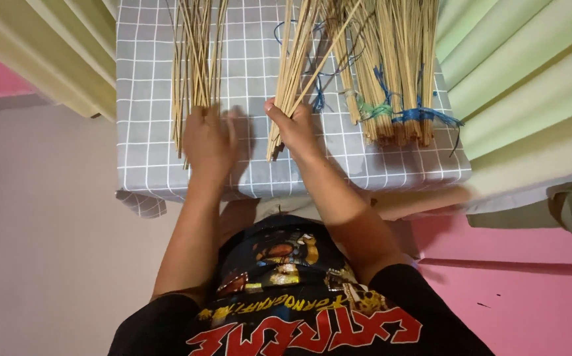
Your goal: Gathering thin wooden sticks into bundles and securing them with blue string.
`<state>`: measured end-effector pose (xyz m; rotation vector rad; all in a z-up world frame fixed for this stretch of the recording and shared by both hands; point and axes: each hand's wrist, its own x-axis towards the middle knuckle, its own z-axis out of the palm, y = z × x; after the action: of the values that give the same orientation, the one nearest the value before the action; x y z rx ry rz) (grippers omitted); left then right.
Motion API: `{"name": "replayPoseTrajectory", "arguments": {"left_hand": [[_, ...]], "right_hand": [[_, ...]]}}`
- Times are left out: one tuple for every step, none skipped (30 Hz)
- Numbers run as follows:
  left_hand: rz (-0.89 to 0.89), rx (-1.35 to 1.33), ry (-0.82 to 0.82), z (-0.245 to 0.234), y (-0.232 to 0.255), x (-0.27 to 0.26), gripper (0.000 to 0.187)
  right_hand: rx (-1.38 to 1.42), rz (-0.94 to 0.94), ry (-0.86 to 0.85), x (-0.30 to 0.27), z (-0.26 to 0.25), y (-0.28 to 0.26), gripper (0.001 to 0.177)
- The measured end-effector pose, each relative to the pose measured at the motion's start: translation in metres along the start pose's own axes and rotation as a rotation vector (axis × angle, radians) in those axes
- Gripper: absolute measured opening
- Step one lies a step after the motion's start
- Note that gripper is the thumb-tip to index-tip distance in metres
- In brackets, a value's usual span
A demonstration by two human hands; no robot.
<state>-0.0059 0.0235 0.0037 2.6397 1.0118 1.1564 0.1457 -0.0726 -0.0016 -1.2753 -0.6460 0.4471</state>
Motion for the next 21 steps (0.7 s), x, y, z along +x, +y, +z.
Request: {"name": "replayPoseTrajectory", "arguments": {"left_hand": [[0.073,-0.167,-0.003,-0.005,0.013,0.002,0.026],[0.073,-0.170,-0.003,-0.006,0.024,0.000,0.026],[0.028,-0.344,-0.127,-0.007,0.036,-0.001,0.032],[-0.018,-0.521,-0.254,-0.008,0.049,-0.003,0.038],[-0.020,-0.526,-0.256,-0.005,0.050,-0.007,0.038],[-0.054,-0.584,-0.305,-0.002,0.048,-0.008,0.037],[-0.089,-0.640,-0.355,0.002,0.047,-0.008,0.035],[-0.091,-0.639,-0.357,-0.003,0.048,-0.005,0.035],[-0.150,-0.742,-0.372,-0.008,0.048,-0.003,0.030],[-0.215,-0.842,-0.383,-0.013,0.048,-0.002,0.027],[-0.222,-0.837,-0.382,-0.011,0.046,-0.004,0.027],[-0.235,-0.881,-0.377,-0.010,0.045,-0.005,0.025],[-0.248,-0.925,-0.372,-0.008,0.044,-0.005,0.024],[-0.247,-0.925,-0.374,-0.009,0.044,-0.005,0.024],[-0.255,-0.945,-0.366,-0.009,0.043,-0.006,0.023],[-0.262,-0.967,-0.358,-0.009,0.044,-0.005,0.022],[-0.260,-0.969,-0.360,-0.005,0.042,-0.004,0.022],[-0.228,-0.920,-0.302,-0.001,0.039,-0.004,0.021],[-0.196,-0.871,-0.244,0.004,0.035,-0.004,0.020],[-0.195,-0.870,-0.245,0.012,0.029,-0.007,0.020],[-0.199,-0.860,-0.180,0.020,0.023,-0.010,0.019]], "right_hand": [[0.013,-0.013,0.008,0.000,0.000,0.002,0.015],[0.011,-0.013,0.009,-0.001,0.002,0.002,0.015],[0.001,-0.005,0.006,-0.002,0.004,0.002,0.016],[-0.011,0.006,0.005,-0.003,0.004,0.001,0.018],[-0.016,0.008,0.007,-0.006,0.002,0.000,0.018],[-0.048,0.044,0.011,-0.004,0.003,-0.001,0.022],[-0.079,0.079,0.015,-0.003,0.003,-0.002,0.026],[-0.079,0.082,0.014,0.001,0.002,0.005,0.026],[-0.054,0.056,-0.001,0.006,0.000,0.014,0.023],[-0.029,0.033,-0.022,0.010,-0.001,0.022,0.020],[-0.026,0.038,-0.027,0.005,0.001,0.019,0.020],[-0.039,0.032,-0.032,0.002,0.003,0.015,0.020],[-0.051,0.025,-0.037,-0.001,0.004,0.010,0.020],[-0.051,0.026,-0.035,0.001,0.004,0.016,0.020],[-0.006,0.038,-0.025,0.004,0.003,0.022,0.021],[0.038,0.049,-0.014,0.006,0.002,0.028,0.023],[0.037,0.048,-0.011,0.004,0.002,0.016,0.023],[0.046,0.029,-0.016,0.000,0.003,0.005,0.024],[0.056,0.010,-0.021,-0.004,0.004,-0.005,0.027],[0.057,0.011,-0.020,-0.002,0.003,-0.003,0.027],[0.081,0.019,-0.009,0.000,0.002,0.000,0.024]]}}
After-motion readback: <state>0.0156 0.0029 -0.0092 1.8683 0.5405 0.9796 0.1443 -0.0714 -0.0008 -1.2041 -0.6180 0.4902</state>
